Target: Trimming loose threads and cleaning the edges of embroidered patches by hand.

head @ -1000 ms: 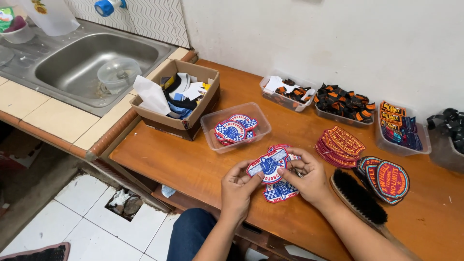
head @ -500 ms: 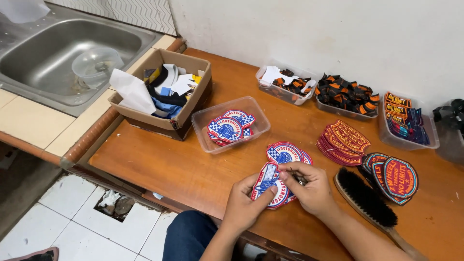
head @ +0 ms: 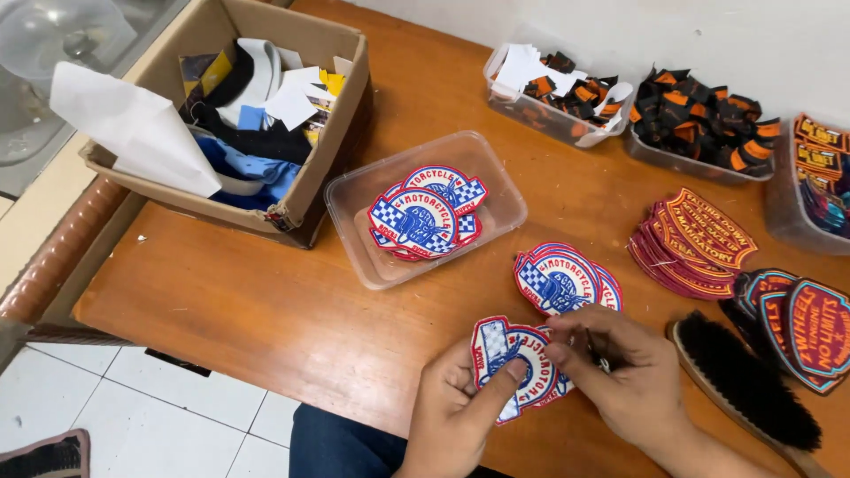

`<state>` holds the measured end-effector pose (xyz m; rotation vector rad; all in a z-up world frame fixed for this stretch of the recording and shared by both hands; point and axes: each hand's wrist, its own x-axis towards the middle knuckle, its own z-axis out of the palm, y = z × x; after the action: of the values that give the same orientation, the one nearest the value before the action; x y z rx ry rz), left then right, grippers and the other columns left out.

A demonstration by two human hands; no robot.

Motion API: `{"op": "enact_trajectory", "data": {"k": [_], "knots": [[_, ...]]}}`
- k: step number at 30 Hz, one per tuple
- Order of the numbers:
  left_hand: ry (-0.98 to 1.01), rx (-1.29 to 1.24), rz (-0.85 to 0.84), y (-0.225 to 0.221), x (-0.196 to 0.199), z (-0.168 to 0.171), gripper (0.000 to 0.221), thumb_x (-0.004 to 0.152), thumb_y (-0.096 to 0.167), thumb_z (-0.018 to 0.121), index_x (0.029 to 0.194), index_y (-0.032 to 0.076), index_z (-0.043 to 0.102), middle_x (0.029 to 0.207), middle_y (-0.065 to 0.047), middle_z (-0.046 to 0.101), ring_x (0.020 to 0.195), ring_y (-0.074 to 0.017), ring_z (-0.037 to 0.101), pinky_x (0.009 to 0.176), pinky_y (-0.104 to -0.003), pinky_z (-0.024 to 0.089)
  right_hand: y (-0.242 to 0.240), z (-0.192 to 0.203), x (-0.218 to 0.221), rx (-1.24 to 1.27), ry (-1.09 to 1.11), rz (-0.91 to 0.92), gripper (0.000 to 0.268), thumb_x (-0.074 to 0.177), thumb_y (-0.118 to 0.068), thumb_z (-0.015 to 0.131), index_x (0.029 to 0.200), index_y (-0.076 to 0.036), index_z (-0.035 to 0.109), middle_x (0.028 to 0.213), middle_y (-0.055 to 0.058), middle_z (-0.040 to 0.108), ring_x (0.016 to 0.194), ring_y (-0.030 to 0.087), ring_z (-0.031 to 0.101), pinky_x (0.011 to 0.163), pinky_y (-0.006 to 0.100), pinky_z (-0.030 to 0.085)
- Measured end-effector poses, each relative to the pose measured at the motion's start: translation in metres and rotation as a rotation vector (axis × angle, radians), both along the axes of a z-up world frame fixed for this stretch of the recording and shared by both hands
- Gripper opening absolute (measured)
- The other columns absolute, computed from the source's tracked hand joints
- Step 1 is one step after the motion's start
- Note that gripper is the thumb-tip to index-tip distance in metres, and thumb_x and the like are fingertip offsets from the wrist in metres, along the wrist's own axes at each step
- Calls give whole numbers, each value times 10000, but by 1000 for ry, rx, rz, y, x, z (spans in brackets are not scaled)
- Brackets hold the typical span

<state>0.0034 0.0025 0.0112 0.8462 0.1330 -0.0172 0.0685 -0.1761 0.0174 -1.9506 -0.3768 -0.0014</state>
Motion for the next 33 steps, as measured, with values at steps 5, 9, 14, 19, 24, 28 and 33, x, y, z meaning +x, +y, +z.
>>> {"op": "enact_trajectory", "data": {"k": [5,9,14,19,24,28,33], "knots": [[183,70,197,-2,1,2,205,901,110,727,1011,-51,789,892,-136,831,784,-170,758,723,-330,659,6,15,-12,-129,-199,37,592,856,-181,664,1414,-14,556,1034,103,665,762,128,529,689,223,459],[234,113,317,-5,0,2,182,875,119,763,900,-50,825,786,-126,838,682,-164,757,624,-319,647,1,8,-18,-434,-578,102,476,939,-194,621,1363,20,618,1180,150,573,901,182,658,820,258,553],[137,123,289,-3,-1,1,225,901,140,732,965,-56,821,866,-129,832,747,-169,752,665,-332,658,13,5,-15,-498,-674,143,390,940,-183,676,1301,-37,672,1130,125,619,859,179,661,772,273,585],[96,86,213,-1,0,-5,249,920,169,722,983,-58,804,876,-128,812,754,-170,738,686,-338,650,15,5,-16,-472,-684,100,372,926,-158,722,1282,-56,688,1123,107,624,841,155,674,815,266,600],[10,98,123,0,0,-1,252,950,157,693,1063,-51,779,976,-116,801,862,-171,741,792,-358,666,15,9,-15,-445,-670,97,355,937,-139,696,1280,-48,687,1122,102,633,895,162,686,863,273,597],[-1,102,134,-1,-1,0,254,951,159,693,1061,-53,780,951,-116,797,846,-181,747,780,-368,675,18,13,-15,-422,-684,93,336,923,-128,718,1244,-31,704,1097,113,639,866,167,676,848,277,596],[14,58,135,-1,-1,0,267,938,157,706,1065,-66,778,966,-139,798,851,-201,750,791,-397,681,17,12,-15,-427,-700,78,328,931,-127,712,1253,-65,705,1096,89,642,851,150,684,835,271,596]]}}
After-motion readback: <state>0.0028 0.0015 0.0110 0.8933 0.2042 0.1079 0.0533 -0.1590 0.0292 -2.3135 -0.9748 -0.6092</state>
